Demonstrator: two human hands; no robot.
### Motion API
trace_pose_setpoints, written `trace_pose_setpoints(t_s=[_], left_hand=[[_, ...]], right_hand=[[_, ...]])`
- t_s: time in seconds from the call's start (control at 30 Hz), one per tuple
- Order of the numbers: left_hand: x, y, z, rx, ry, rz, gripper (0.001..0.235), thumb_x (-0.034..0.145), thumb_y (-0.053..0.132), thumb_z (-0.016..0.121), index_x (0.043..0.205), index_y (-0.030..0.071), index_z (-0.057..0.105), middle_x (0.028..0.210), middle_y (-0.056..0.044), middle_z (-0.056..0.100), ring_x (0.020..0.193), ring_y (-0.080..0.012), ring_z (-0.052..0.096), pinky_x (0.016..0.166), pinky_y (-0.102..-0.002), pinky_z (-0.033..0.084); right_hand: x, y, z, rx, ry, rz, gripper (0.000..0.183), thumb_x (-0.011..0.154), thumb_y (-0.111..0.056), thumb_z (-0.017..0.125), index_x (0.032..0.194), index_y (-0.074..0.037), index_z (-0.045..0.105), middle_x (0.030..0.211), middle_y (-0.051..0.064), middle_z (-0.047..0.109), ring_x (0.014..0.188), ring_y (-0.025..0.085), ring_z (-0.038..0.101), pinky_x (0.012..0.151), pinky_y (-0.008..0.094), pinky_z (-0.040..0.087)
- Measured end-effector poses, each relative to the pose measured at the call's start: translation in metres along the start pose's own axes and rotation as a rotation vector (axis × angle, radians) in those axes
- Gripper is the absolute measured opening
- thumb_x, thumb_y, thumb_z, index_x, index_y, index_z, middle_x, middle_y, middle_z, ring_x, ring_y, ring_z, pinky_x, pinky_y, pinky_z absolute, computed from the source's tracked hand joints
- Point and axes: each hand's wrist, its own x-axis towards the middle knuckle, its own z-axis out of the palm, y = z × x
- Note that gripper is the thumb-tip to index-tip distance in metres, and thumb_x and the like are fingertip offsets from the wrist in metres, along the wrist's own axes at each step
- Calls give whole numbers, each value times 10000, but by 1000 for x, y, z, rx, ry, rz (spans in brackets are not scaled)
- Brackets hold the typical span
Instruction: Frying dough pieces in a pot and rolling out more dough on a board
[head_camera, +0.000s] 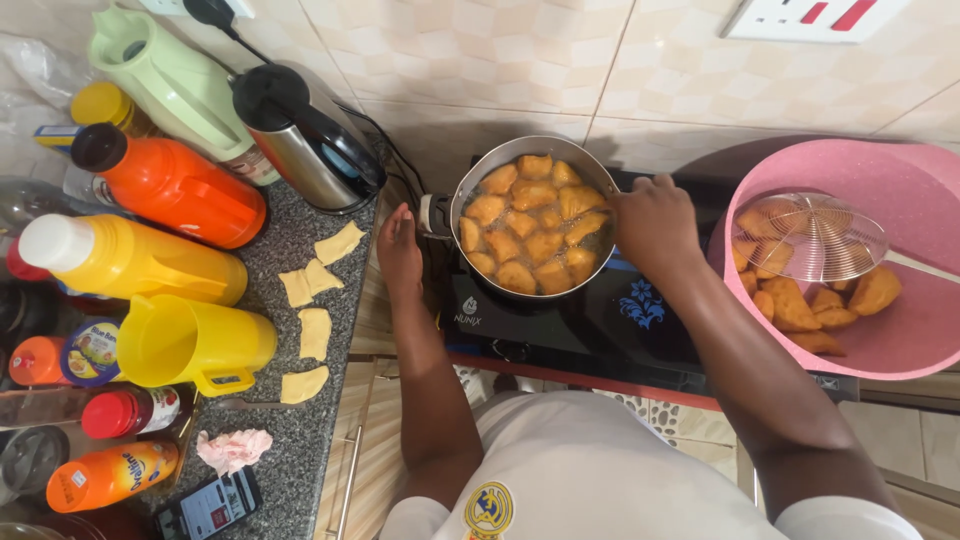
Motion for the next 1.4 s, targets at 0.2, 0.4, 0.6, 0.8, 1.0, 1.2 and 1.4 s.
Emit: trace_pose_setpoints(t_s=[0.2,0.4,0.6,0.8,1.0,1.2,1.4], left_hand=[[14,-22,0,-47,-22,-12,429,1006,378,702,1341,111,705,1355,-247,648,1344,-356,564,1127,-457,465],[1,-4,-1,5,-58,-19,480,1005,479,680,1365,163,700,1382,-209,644,1363,-357,550,1134,-483,451],[-2,-1,-2,-13,-56,11,440,1011,416,679,1346,132,707,1347,-242,656,1341,-373,563,1127,-475,458],[-5,2,-2,-12,-57,8,424,1011,397,671,1337,128,711,1343,-239,657,1337,-379,564,1129,-484,454],[3,-14,-3,-37,-39,-1,413,1010,399,691,1332,141,718,1341,-226,661,1342,-364,559,1129,-485,454],[-3,1,-10,-62,-16,-9,388,1003,343,697,1319,120,720,1301,-215,689,1288,-311,612,1119,-428,480],[-11,14,-18,-42,-26,-40,402,1019,385,681,1343,148,709,1324,-194,685,1314,-322,599,1115,-442,482]], right_hand=[[-10,0,37,-1,-43,12,167,834,-258,644,760,-207,786,720,51,649,779,287,635,601,387,533],[-18,2,44,18,-59,27,140,836,-241,656,792,-212,786,683,59,616,755,304,633,583,402,528],[-17,-5,52,1,-43,24,155,832,-228,645,762,-200,781,684,71,630,760,313,638,584,403,534],[-14,-12,47,-42,36,16,154,821,-274,644,749,-229,772,690,45,629,757,286,653,579,378,539],[14,-10,28,77,-69,67,180,880,-297,646,828,-170,763,700,70,658,734,299,697,594,401,573],[42,-25,29,420,-499,222,326,927,-390,577,968,-167,812,864,139,775,932,404,757,802,529,608],[44,-35,56,269,-460,115,282,873,-337,618,901,-143,821,831,118,768,879,351,775,772,470,627]])
